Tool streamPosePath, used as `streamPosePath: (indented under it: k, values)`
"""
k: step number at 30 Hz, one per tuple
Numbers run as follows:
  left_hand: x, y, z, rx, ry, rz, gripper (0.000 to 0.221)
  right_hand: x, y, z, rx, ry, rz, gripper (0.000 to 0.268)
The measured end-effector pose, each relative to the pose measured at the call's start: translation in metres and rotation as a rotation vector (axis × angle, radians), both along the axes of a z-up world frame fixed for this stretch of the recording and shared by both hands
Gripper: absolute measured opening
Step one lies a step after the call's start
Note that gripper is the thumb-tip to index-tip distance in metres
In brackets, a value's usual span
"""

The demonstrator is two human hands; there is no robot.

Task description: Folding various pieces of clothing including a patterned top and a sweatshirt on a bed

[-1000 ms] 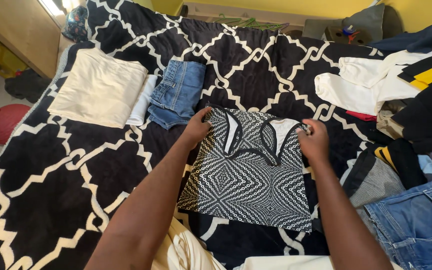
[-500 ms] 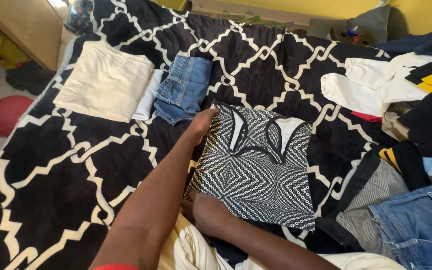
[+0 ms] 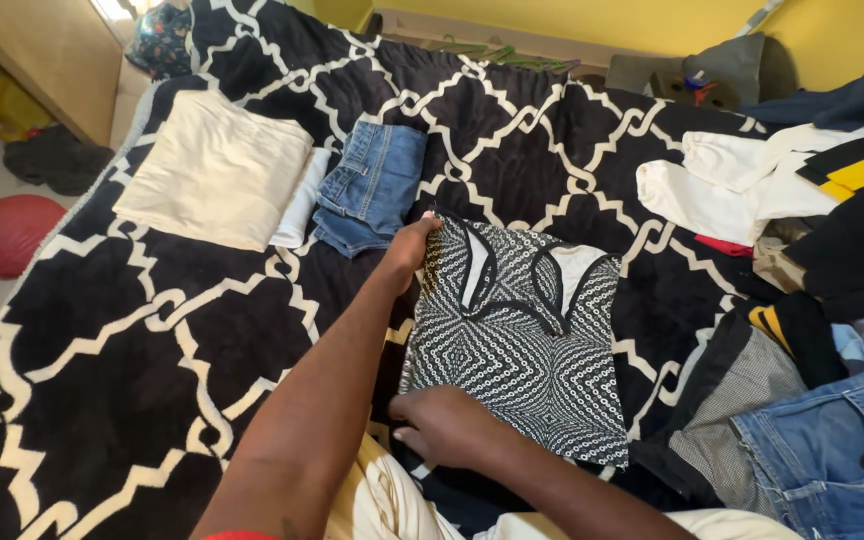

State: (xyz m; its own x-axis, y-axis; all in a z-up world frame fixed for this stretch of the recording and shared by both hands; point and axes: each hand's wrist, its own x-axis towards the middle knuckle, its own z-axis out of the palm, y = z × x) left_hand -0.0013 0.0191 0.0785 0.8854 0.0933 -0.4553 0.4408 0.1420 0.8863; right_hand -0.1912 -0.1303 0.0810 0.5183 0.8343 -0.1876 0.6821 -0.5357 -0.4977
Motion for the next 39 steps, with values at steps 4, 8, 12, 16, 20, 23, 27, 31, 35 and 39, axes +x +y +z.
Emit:
streamPosePath:
  k: [4, 8, 12, 16, 20, 23, 27, 31, 35, 39]
  values:
    - [-0.001, -0.001, -0.001, -0.027, 0.013, 0.032, 0.073, -0.01, -0.026, 0.044, -0.165, 0.073, -0.114, 0.038]
    - [0.002, -0.007, -0.012, -0.11, 0.017, 0.065, 0.036, -0.028, -0.059, 0.043, -0.14, 0.098, -0.184, 0.022]
    - [-0.006, -0.022, 0.011, -0.13, -0.002, 0.084, 0.057, -0.03, -0.083, 0.023, -0.081, 0.078, -0.282, 0.041]
    - [0.005, -0.032, -0.003, -0.07, -0.103, 0.002, 0.053, -0.019, -0.091, 0.048, -0.141, 0.286, -0.387, 0.038]
    - [0.02, -0.066, 0.005, -0.017, -0.15, -0.038, 0.066, 0.001, -0.126, 0.065, -0.141, 0.376, -0.471, 0.021]
    - [0.03, -0.116, 0.011, -0.075, -0.216, -0.122, 0.044, 0.005, -0.166, 0.07, -0.096, 0.394, -0.356, 0.02]
    - [0.025, -0.195, 0.03, 0.161, -0.297, -0.375, 0.053, 0.006, -0.208, 0.078, -0.239, 0.561, -0.485, 0.024]
    - [0.035, -0.255, -0.005, 0.188, -0.27, -0.495, 0.058, 0.017, -0.244, 0.061, -0.406, 0.806, -0.59, 0.029]
    - [0.053, -0.279, -0.028, 0.497, -0.346, -0.604, 0.041, 0.027, -0.252, 0.056, -0.462, 0.849, -0.619, 0.031]
    - [0.059, -0.286, -0.046, 0.522, -0.361, -0.645, 0.056, 0.034, -0.256, 0.044, -0.443, 0.921, -0.589, 0.034]
